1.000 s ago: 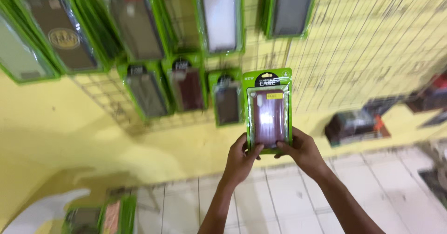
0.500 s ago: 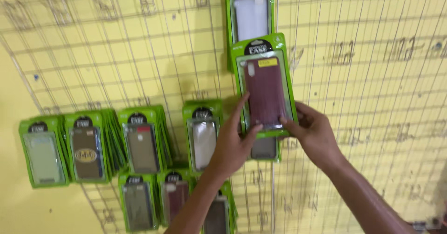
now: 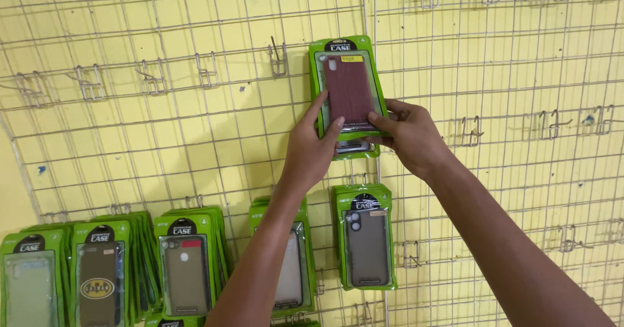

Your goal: The person wipes the plastic packaging of several phone cases with a cloth and then hangs them on a wall-mounted wire rack. The person repeats this process for multiple cases, picking them up from a white plastic chair and placing them on the rack.

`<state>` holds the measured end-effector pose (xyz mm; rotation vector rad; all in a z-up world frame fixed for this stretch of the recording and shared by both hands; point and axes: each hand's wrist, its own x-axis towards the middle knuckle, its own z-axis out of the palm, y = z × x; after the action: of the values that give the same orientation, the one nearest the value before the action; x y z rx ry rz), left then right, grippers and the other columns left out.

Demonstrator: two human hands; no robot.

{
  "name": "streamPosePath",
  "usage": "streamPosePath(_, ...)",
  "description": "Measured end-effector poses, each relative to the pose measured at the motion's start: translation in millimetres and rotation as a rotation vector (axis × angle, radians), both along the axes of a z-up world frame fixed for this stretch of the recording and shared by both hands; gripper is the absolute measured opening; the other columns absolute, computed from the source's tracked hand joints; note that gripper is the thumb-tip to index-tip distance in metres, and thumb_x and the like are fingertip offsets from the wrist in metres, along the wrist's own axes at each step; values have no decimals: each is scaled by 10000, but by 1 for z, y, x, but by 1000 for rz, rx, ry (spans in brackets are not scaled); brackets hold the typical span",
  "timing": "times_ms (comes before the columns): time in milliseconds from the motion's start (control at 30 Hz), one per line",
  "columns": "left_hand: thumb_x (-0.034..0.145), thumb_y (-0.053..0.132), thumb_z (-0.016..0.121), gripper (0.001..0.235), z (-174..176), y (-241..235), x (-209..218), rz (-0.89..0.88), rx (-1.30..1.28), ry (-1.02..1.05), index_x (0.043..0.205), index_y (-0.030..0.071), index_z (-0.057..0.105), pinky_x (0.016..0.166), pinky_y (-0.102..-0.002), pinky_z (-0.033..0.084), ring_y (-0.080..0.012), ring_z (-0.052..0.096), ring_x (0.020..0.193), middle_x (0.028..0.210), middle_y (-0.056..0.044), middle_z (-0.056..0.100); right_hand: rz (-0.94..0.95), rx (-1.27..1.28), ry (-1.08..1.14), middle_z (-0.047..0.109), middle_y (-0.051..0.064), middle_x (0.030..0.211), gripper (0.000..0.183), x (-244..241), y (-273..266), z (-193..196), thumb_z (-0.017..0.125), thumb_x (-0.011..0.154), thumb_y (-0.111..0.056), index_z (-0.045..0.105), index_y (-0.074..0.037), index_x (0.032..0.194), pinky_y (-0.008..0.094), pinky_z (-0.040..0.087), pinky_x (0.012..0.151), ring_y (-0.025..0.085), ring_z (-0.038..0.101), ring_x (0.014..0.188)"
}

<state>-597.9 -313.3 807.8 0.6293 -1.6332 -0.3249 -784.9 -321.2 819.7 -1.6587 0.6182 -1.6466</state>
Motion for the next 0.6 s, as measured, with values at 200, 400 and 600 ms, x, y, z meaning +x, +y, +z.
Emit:
streamPosePath(200,983,241,637,677,-16,1,5,56,142,-86,1593,187,349,578,-307,571,-118,663,615,897,-157,758,21,69,-6,706,146,1121,355,-5,-5,-19,607,975,-74,587,125,1268,303,637,841,188,716,989)
streamPosePath(400,975,216,656,650,-24,2,7,64,0,-105,1562,184,379,601,-324,599,-131,698,653,1250,-162,702,13,102,-40,690,190,1168,481,-4,-7,-26,616,973,-83,462,146,1368,309,642,855,217,717,1028)
streamPosePath(600,961,134,670,642,-39,3,9,17,-40,-108,1540,173,395,631,-334,657,-142,741,812,1456,-198,550,-7,129,-42,677,209,1154,598,-1,-7,-43,631,967,-92,387,183,1439,333,631,868,258,738,990)
